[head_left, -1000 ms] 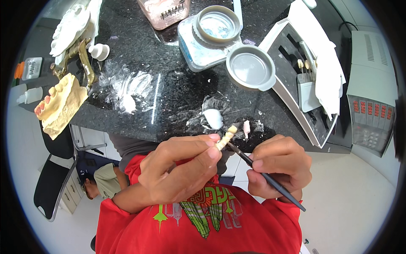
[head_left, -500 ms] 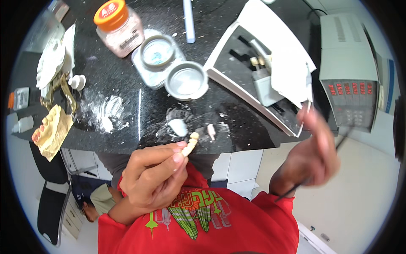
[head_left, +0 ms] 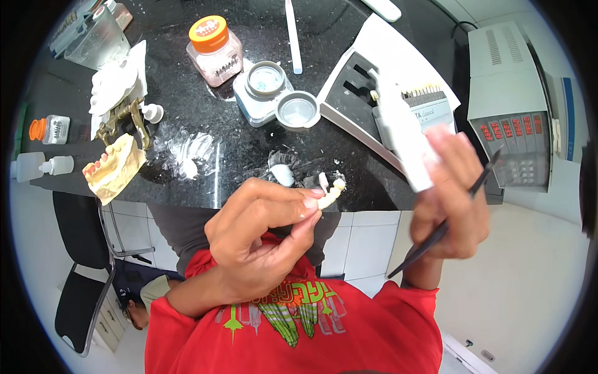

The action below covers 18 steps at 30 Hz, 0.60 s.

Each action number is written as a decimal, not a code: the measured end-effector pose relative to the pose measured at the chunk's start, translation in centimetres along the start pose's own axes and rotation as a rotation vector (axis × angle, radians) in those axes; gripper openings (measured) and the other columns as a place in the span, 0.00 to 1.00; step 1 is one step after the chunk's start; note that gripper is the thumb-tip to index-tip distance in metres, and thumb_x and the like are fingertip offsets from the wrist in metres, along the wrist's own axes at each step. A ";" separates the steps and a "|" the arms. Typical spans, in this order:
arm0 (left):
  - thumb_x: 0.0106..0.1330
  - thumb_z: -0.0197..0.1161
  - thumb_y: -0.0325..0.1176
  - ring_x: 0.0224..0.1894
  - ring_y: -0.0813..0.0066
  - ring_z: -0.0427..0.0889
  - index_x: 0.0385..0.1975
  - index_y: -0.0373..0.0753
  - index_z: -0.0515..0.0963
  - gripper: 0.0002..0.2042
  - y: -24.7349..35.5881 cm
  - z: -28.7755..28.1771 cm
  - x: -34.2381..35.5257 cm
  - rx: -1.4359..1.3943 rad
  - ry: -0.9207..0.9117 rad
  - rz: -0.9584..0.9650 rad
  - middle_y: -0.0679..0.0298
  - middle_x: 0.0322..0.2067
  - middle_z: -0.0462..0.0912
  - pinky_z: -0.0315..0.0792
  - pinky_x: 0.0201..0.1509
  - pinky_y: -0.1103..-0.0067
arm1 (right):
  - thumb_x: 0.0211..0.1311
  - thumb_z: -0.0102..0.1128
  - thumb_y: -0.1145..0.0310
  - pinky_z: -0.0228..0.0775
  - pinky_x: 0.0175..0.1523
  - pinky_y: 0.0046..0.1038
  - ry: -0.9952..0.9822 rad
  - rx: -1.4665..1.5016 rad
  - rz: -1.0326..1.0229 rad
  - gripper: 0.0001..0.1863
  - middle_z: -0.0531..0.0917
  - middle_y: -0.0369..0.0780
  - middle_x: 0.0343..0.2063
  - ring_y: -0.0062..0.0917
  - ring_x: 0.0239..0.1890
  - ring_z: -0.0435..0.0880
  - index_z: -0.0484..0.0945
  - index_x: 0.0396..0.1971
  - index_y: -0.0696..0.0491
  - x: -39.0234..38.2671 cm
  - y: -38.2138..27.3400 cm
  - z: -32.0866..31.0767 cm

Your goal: The person applies white ceramic paste to a dental prosthesis using a thin brush, wipes the brush on a paper towel, and places the prosthesis onto a dental model on an articulator to check the fit.

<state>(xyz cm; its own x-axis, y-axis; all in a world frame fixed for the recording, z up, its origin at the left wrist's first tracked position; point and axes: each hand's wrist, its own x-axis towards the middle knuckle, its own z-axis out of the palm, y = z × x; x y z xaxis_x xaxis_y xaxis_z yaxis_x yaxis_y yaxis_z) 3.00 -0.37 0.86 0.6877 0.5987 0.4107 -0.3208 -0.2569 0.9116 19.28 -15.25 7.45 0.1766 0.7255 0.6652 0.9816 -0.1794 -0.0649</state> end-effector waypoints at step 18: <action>0.53 0.65 0.11 0.37 0.78 0.83 0.32 0.29 0.81 0.09 0.7 0.7 -0.2 -0.313 0.011 -0.292 0.59 0.34 0.79 0.82 0.41 0.84 | 0.57 0.62 0.70 0.74 0.56 0.37 -0.243 0.091 -0.150 0.04 0.87 0.43 0.39 0.31 0.48 0.85 0.80 0.32 0.52 -0.2 -3.2 1.6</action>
<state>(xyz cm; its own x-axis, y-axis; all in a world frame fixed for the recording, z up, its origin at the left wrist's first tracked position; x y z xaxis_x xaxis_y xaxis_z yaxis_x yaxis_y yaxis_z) 3.04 -1.19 1.41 0.7725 0.6206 0.1346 -0.2971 0.1659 0.9403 16.26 -13.78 6.28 0.0305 0.8790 0.4758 0.9986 -0.0057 -0.0535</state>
